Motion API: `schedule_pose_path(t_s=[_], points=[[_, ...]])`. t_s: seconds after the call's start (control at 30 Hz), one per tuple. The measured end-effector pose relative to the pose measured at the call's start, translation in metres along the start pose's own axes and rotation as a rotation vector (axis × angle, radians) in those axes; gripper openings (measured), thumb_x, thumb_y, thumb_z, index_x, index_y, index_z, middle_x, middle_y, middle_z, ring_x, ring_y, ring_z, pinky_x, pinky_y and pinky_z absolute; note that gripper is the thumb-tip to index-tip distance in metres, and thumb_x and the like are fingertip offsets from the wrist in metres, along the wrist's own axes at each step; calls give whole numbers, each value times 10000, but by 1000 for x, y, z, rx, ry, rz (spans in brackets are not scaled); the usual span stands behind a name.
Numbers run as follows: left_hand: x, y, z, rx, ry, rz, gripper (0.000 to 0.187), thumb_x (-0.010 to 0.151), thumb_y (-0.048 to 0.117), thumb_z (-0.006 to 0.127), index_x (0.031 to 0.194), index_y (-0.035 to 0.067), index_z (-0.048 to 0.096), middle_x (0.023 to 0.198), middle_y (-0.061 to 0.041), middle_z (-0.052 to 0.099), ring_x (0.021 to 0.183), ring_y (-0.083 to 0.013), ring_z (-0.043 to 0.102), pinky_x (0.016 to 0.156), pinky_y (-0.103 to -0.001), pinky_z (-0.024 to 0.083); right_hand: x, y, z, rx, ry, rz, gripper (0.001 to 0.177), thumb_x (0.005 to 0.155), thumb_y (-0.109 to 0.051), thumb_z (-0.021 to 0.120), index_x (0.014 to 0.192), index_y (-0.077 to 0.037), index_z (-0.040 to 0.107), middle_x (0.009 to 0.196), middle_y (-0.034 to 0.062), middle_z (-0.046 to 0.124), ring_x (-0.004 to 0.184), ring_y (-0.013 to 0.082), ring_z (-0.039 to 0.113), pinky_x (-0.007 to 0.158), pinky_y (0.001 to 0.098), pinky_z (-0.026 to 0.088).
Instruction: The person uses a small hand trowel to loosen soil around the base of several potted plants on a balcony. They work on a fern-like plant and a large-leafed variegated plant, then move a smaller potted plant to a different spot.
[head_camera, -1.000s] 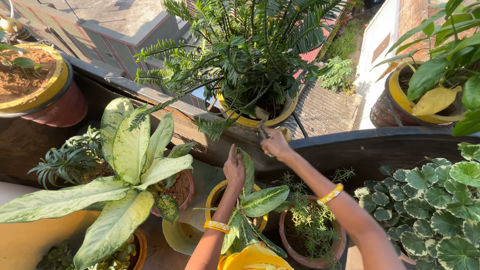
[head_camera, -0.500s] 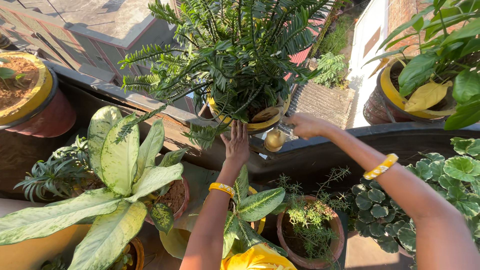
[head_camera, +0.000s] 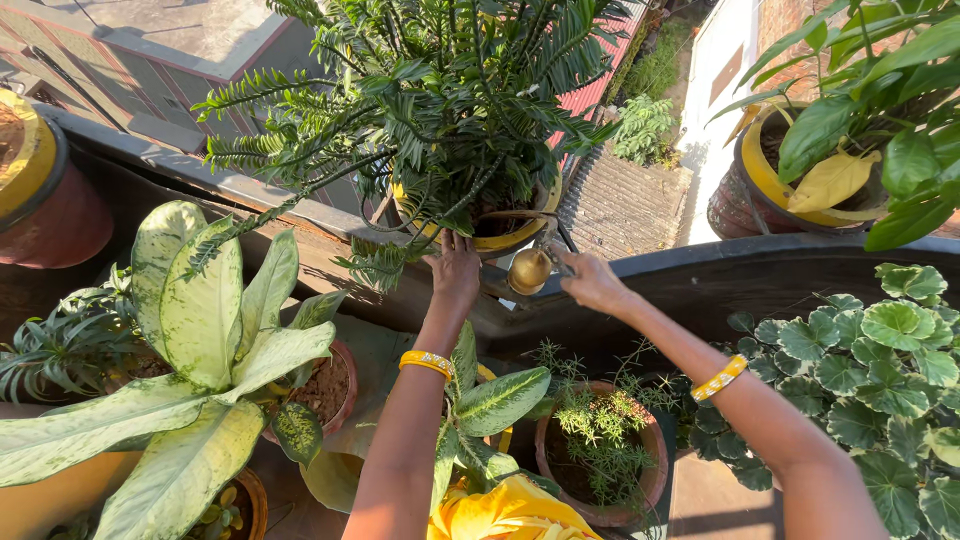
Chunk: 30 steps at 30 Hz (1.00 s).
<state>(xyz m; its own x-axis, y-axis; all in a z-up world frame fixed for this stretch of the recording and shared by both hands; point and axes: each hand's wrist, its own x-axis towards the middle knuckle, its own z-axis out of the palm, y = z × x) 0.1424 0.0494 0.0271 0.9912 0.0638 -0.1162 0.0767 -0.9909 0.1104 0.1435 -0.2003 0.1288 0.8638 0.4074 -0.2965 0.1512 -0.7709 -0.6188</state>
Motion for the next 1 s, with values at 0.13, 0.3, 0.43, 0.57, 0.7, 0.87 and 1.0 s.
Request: schedule_pose_path(t_s=[0.13, 0.3, 0.43, 0.57, 0.7, 0.87, 1.0], points=[[6, -3, -4, -148, -12, -10, 660, 950, 102, 561, 1563, 16, 334, 1654, -170, 249, 1538, -361, 219, 1122, -628, 363, 6, -11, -64, -371, -84, -86, 801, 790, -87, 560, 1568, -230, 438, 545, 144, 550, 501, 261, 555, 560, 426, 503], [25, 3, 21, 118, 92, 74, 515, 982, 80, 509, 1466, -92, 468, 1602, -281, 363, 1508, -417, 323, 1245, -492, 271, 11, -32, -129, -863, -104, -255, 817, 738, -73, 581, 1521, -280, 475, 715, 172, 666, 693, 355, 664, 651, 516, 518], [29, 5, 31, 222, 49, 106, 494, 995, 85, 489, 1452, -101, 473, 1565, -300, 390, 1496, -418, 336, 1259, -517, 210, 22, -33, -123, -927, -179, -168, 825, 756, -60, 559, 1533, -317, 452, 759, 184, 696, 717, 357, 697, 667, 503, 536], [28, 0, 36, 98, 199, 65, 516, 990, 98, 536, 1480, -51, 476, 1622, -288, 353, 1519, -434, 317, 1274, -505, 253, 46, -21, -75, -796, -199, -275, 853, 725, -7, 553, 1545, -216, 454, 748, 200, 682, 664, 354, 673, 638, 486, 530], [21, 2, 10, -110, -76, -70, 669, 957, 181, 598, 1565, 74, 339, 1674, -153, 204, 1541, -349, 194, 1069, -731, 356, 36, -2, -58, -643, -223, -175, 886, 738, 21, 549, 1585, -188, 394, 711, 226, 676, 611, 348, 649, 623, 488, 518], [9, 3, 3, -118, -16, -44, 712, 955, 192, 615, 1590, 82, 312, 1672, -158, 195, 1541, -352, 166, 1031, -749, 370, 30, 58, -29, -506, -67, -231, 929, 745, 1, 557, 1613, -191, 287, 733, 184, 648, 520, 303, 594, 571, 459, 522], [10, -1, 6, -109, -3, -49, 664, 970, 131, 591, 1583, 100, 340, 1687, -134, 206, 1559, -332, 169, 1041, -757, 365, 21, 95, 22, -528, 255, -471, 881, 763, -26, 594, 1592, -175, 334, 628, 140, 631, 543, 268, 579, 569, 468, 502]])
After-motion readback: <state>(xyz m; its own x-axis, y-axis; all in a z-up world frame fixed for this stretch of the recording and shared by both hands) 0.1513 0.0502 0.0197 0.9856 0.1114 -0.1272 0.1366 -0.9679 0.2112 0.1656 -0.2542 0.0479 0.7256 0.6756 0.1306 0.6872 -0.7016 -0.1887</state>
